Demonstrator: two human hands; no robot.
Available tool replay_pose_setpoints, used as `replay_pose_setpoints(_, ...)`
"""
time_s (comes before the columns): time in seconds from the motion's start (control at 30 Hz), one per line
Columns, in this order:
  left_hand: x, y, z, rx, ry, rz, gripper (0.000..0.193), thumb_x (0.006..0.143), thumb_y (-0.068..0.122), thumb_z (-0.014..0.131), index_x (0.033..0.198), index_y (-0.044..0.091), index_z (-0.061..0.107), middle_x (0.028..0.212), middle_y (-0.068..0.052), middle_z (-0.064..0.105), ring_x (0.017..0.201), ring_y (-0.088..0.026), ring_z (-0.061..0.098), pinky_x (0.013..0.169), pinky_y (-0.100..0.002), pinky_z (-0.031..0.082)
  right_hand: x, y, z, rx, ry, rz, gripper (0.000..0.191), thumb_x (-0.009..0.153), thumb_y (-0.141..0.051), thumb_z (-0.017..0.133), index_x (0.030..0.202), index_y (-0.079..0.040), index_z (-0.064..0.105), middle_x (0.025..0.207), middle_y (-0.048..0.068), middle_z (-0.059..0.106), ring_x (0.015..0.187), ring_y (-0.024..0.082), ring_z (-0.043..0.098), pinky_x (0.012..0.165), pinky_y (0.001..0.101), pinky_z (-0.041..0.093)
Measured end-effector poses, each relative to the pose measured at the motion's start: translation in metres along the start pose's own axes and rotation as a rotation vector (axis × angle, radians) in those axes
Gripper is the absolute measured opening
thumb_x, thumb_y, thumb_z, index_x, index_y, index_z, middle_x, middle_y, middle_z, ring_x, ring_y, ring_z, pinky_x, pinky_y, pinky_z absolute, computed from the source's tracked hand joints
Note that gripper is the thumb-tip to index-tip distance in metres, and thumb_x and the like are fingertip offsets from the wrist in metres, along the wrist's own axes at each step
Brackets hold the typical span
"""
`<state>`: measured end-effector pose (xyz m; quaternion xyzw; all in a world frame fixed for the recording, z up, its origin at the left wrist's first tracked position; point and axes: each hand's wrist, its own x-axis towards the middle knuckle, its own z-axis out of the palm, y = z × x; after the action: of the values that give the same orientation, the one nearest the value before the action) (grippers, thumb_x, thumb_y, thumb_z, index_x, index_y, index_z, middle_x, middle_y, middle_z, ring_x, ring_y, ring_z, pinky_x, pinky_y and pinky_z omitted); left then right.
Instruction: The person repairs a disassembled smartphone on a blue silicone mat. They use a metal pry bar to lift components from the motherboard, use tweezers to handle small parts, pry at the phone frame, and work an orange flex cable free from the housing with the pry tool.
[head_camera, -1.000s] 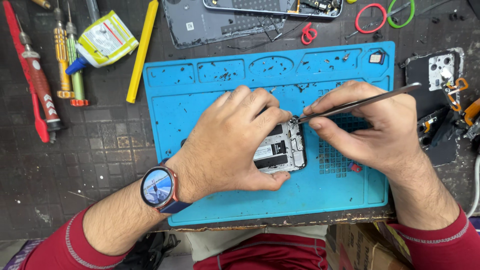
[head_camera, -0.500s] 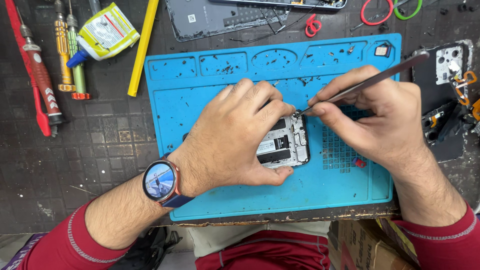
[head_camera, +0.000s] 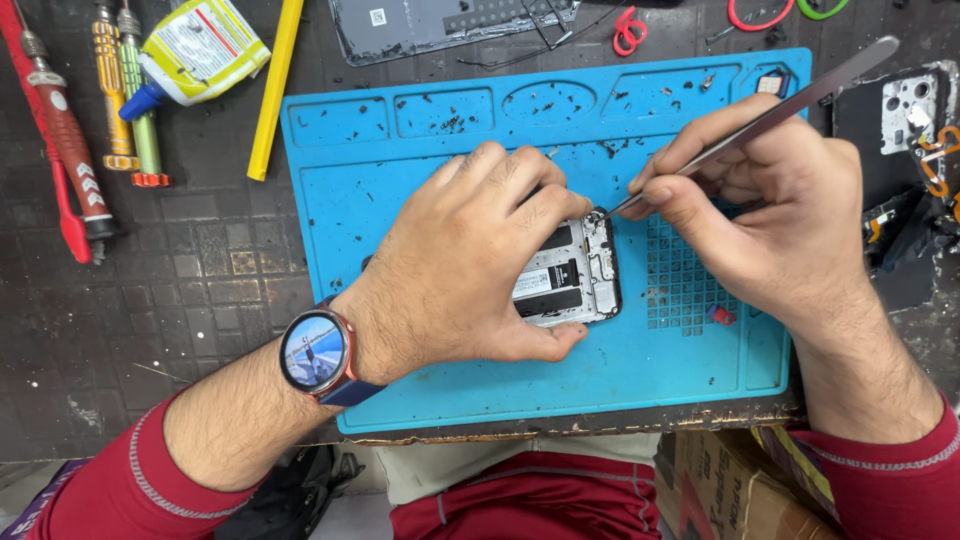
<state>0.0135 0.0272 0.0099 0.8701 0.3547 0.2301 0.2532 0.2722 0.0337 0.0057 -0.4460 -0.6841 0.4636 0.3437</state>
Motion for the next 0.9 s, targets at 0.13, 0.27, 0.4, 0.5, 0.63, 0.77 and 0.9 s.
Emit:
replay_pose_setpoints(0.13,0.0,0.0,0.0,-0.001,-0.002,-0.001,0.071,0.065,0.048,0.089,0.118,0.006,0.066,0.11,-0.007,0.056,0.1,-0.027,0.056,0.085,-0.041,0.048,0.004,-0.003,-0.001,0.081,0.046,0.036,0.018,0.1,0.0,0.067,0.109,0.004,0.053,0.098,0.014,0.07,0.095,0.019,0.075,0.087,0.031,0.066)
replay_pose_setpoints(0.27,0.001,0.001,0.0,-0.005,0.006,-0.003,0.071,0.064,0.047,0.089,0.117,0.007,0.066,0.11,-0.007,0.056,0.1,-0.027,0.056,0.085,-0.041,0.048,0.006,-0.008,-0.002,0.045,0.053,0.009,0.019,0.099,0.0,0.067,0.11,0.004,0.052,0.1,0.015,0.07,0.097,0.019,0.075,0.089,0.0307,0.066)
replay_pose_setpoints(0.4,0.001,0.0,0.001,0.001,-0.002,0.004,0.073,0.064,0.048,0.089,0.118,0.006,0.065,0.109,-0.008,0.056,0.099,-0.028,0.056,0.084,-0.041,0.048,0.009,-0.011,-0.001,-0.125,-0.017,-0.07,0.022,0.094,0.004,0.071,0.109,0.007,0.055,0.101,0.017,0.071,0.099,0.022,0.074,0.088,0.032,0.063)
replay_pose_setpoints(0.5,0.0,-0.001,0.001,0.003,0.002,0.008,0.072,0.065,0.048,0.089,0.118,0.006,0.065,0.109,-0.008,0.056,0.1,-0.028,0.056,0.084,-0.042,0.048,0.009,-0.011,0.0,-0.135,-0.036,-0.084,0.024,0.092,0.003,0.073,0.108,0.007,0.056,0.102,0.016,0.071,0.101,0.021,0.074,0.089,0.0311,0.064)
replay_pose_setpoints(0.63,-0.001,-0.001,0.0,0.009,0.006,0.004,0.071,0.065,0.046,0.088,0.118,0.006,0.065,0.11,-0.008,0.056,0.101,-0.028,0.056,0.086,-0.042,0.048,0.006,-0.007,0.0,-0.157,-0.032,-0.08,0.024,0.091,0.003,0.074,0.108,0.007,0.058,0.102,0.015,0.072,0.1,0.02,0.074,0.087,0.0309,0.063)
replay_pose_setpoints(0.77,0.001,0.001,0.001,0.002,-0.001,0.001,0.071,0.065,0.047,0.088,0.118,0.005,0.065,0.11,-0.008,0.056,0.1,-0.028,0.056,0.085,-0.042,0.048,0.003,-0.001,-0.004,-0.224,-0.042,-0.099,0.024,0.095,0.0,0.078,0.111,0.005,0.06,0.105,0.013,0.074,0.098,0.018,0.075,0.086,0.0281,0.063)
replay_pose_setpoints(0.9,0.001,0.001,0.001,0.0,0.004,0.0,0.07,0.065,0.047,0.088,0.118,0.006,0.065,0.11,-0.008,0.056,0.1,-0.028,0.056,0.085,-0.042,0.048,0.001,0.002,-0.003,-0.225,-0.042,-0.121,0.023,0.1,0.0,0.077,0.114,0.005,0.059,0.107,0.013,0.074,0.097,0.017,0.076,0.086,0.0268,0.063)
